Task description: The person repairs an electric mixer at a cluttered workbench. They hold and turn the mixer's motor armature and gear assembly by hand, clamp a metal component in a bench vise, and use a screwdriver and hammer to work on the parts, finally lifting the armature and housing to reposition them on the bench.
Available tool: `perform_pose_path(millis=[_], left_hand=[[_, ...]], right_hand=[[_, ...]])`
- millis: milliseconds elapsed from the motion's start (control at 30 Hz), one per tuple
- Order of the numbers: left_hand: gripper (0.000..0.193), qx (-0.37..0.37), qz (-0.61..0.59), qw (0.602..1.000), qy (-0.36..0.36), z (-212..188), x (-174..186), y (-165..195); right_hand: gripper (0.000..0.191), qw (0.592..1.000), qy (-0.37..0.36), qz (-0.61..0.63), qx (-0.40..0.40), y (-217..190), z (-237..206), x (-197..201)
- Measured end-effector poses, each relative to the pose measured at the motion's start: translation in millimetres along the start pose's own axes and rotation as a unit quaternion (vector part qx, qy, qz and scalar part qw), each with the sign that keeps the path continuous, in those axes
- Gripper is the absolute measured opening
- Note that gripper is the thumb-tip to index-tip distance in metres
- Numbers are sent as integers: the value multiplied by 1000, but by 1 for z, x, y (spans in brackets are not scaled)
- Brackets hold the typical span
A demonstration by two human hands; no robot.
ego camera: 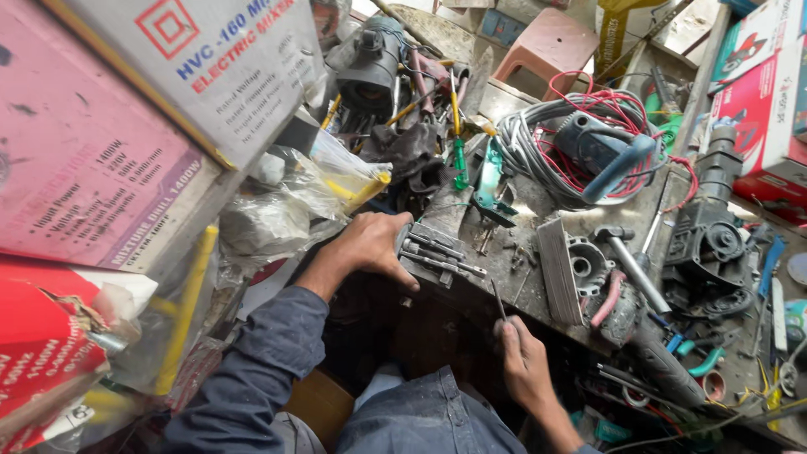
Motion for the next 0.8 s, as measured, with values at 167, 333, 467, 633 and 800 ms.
perform_pose_path(millis=[167,333,467,633,800], left_hand=[[92,24,13,999,-17,-1,-4,1],[91,11,-7,1000,-7,-2,0,4],[91,20,12,1000,-17,-2,0,5],[91,24,9,999,-23,-1,1,5],[91,23,-4,999,-23,-2,1,3]], right_hand=[[22,996,61,55,-33,0,1,-26],[22,996,65,56,-2,-19,7,-37],[23,995,61,74,-11,-26,12,-42],[25,991,57,119,-14,-36,20,-48],[24,982,31,185,40,-51,37,-62]])
Point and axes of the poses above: each hand's wrist, its own z-axis towards the middle knuckle, its own x-axis out of the back of the hand, y = z × x, the point moved 7 cm from there along z, towards the middle knuckle, and after that the axes turned 3 degrees about x, right-handed, at the moved point
